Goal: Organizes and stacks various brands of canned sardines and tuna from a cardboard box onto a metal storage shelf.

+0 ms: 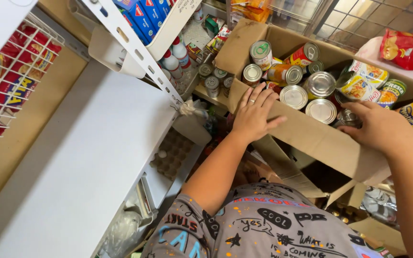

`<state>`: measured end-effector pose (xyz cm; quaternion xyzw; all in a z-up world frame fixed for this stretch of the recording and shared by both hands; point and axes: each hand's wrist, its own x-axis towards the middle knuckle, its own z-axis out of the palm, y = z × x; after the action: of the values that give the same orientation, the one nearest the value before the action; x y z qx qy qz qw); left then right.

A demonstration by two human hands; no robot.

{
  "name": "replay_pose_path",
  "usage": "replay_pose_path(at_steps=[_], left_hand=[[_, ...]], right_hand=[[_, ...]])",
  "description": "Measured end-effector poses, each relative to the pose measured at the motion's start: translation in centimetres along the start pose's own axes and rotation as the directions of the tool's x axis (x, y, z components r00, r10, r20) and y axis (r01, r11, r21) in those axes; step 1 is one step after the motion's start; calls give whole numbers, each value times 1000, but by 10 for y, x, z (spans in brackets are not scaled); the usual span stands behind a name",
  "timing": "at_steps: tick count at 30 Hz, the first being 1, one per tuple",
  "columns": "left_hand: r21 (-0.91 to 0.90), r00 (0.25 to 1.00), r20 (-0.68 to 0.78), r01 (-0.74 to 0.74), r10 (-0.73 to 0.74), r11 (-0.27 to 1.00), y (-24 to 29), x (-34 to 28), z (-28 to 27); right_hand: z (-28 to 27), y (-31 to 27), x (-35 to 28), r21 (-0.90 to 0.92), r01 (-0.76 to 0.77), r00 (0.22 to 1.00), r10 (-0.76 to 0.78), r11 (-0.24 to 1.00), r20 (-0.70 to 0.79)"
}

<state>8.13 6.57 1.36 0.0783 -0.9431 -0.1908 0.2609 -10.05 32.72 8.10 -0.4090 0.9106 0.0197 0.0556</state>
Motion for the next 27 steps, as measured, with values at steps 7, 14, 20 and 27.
replay_pose_path(at_steps=[7, 14, 20, 27], left_hand=[[-3, 998, 58, -5, 5, 1000, 6, 4, -7], [158, 994, 53, 84, -94, 984, 10, 14, 11], [209, 996, 49, 60, -72, 976, 6, 21, 20], [271, 990, 132, 19, -57, 963, 5, 31, 13]], right_hand=[[0, -3, -6, -26, -19, 999, 18, 999, -29], [-4, -12, -6, -107, -63, 998, 61, 992, -25], [3, -5, -3, -93, -63, 998, 63, 994, -7], [4, 11, 7, 190, -76, 997, 78, 979, 0]])
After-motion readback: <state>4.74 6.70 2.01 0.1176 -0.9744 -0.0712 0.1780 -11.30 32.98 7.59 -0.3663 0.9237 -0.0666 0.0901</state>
